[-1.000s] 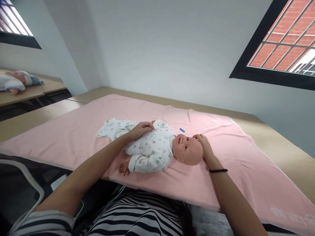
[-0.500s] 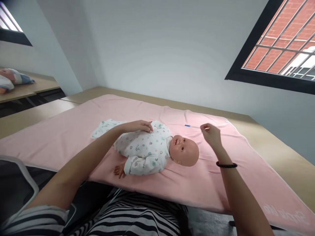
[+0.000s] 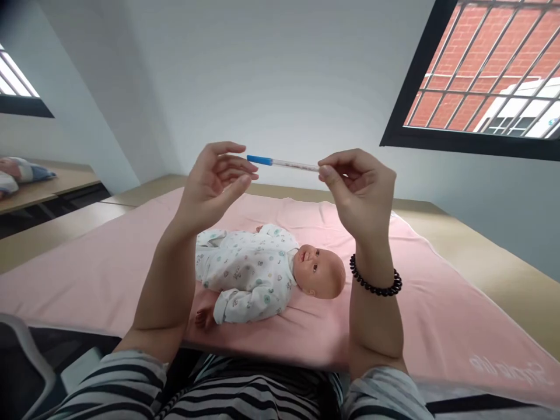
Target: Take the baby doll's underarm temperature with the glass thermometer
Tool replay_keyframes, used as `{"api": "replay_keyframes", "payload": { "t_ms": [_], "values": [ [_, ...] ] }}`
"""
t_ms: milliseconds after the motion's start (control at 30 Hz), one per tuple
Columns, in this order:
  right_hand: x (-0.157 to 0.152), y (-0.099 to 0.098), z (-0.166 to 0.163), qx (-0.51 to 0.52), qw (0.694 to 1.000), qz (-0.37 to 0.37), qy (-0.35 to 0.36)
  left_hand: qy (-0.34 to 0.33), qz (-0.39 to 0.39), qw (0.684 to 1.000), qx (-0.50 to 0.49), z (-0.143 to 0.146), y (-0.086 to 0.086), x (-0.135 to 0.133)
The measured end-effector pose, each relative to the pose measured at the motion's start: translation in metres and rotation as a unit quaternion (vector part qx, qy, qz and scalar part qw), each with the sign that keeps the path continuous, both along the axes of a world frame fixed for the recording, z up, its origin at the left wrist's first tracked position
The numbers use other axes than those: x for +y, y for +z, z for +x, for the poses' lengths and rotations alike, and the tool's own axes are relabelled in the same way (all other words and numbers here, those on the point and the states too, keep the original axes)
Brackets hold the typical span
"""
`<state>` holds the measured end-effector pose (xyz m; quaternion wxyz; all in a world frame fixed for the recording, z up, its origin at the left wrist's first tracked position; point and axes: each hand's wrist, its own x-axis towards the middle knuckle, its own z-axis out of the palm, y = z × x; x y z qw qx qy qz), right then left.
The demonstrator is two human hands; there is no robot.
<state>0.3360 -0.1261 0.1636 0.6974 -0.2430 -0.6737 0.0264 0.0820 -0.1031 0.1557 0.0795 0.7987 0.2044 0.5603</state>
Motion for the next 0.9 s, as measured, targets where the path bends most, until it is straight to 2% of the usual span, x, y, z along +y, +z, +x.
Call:
{"api": "replay_keyframes", "payload": {
  "t_ms": [133, 267, 400, 567, 700, 800, 900],
  "values": [
    [-0.006, -0.010, -0.018, 0.028, 0.999, 0.000, 0.038, 0.056, 0.013, 0.998, 0.006, -0.011, -0.001, 0.002],
    [-0.008, -0.012, -0.023, 0.021, 0.999, -0.010, 0.032, 0.114, 0.080, 0.990, 0.005, -0.014, 0.001, 0.010],
    [-0.015, -0.009, -0.017, 0.043, 0.999, -0.008, 0.020, 0.129, 0.150, 0.980, 0.017, -0.013, 0.001, 0.008],
    [-0.027, -0.006, -0.014, 0.041, 0.998, -0.039, 0.011, 0.126, 0.220, 0.967, 0.023, -0.011, 0.004, -0.013],
    [-0.033, -0.007, -0.018, 0.034, 0.999, -0.035, -0.016, 0.114, 0.210, 0.971, 0.013, -0.008, 0.003, -0.030],
    [-0.036, -0.007, -0.022, 0.041, 0.999, -0.028, -0.003, 0.134, 0.189, 0.973, 0.013, -0.008, 0.002, -0.037],
    [-0.041, -0.006, -0.024, 0.068, 0.997, -0.023, -0.004, 0.162, 0.204, 0.965, 0.019, -0.009, -0.001, -0.036]
  ]
}}
